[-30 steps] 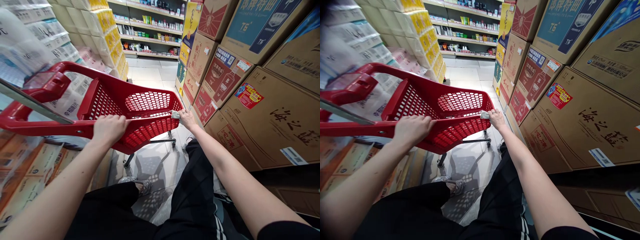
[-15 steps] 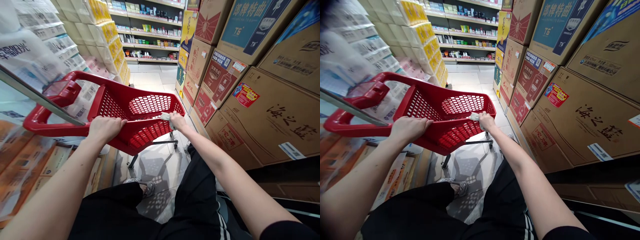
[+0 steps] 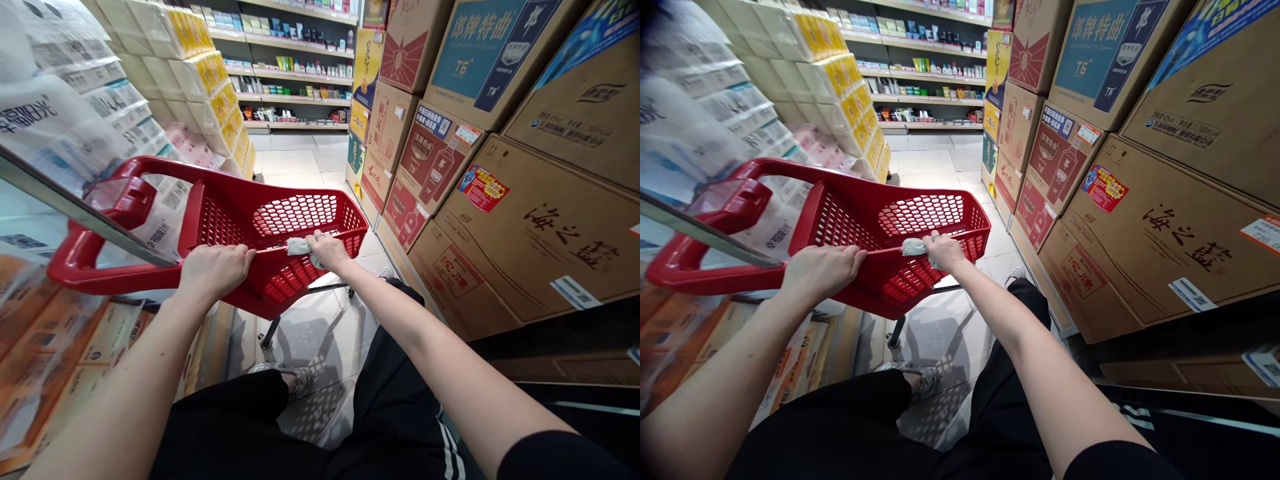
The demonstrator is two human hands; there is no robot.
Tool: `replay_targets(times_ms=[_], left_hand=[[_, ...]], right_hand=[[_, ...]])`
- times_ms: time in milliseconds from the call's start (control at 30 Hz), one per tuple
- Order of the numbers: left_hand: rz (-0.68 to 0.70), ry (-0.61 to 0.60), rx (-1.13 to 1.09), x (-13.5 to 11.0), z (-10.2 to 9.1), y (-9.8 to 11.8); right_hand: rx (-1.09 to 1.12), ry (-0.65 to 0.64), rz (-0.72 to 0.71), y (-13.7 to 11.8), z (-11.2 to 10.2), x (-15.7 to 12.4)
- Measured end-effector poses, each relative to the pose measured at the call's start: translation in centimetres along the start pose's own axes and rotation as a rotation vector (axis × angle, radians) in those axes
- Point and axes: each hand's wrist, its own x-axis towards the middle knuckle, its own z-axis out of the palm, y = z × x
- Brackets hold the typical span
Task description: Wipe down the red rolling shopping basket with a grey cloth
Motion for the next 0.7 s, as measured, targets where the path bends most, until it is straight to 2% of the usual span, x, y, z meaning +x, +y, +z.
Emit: replay_targets(times_ms=[133, 267, 467, 567, 700], left_hand=[[0.004, -0.004, 0.058, 0.0, -0.3, 0.3], [-0.009, -0.003, 0.101, 0.5, -0.3, 1.0], [-0.047, 0.010, 0.062, 1.4, 0.3, 1.7], [-0.056, 0.041, 0.057, 1.6, 0.8, 1.4], [-0.061, 0.070, 0.033, 1.4, 1.1, 1.2]], right_hand=[[-0.023, -0.059, 0.103, 4.4, 0.7, -1.2], [0.008, -0.068, 0.193, 6.2, 1.6, -1.7], [0.036, -0.007, 0.305, 5.3, 2.4, -1.0], [0.050, -0.017, 0.276, 4.0, 2.0, -0.8], [0.108, 0.020, 0.189, 0.8, 1.4, -1.0]])
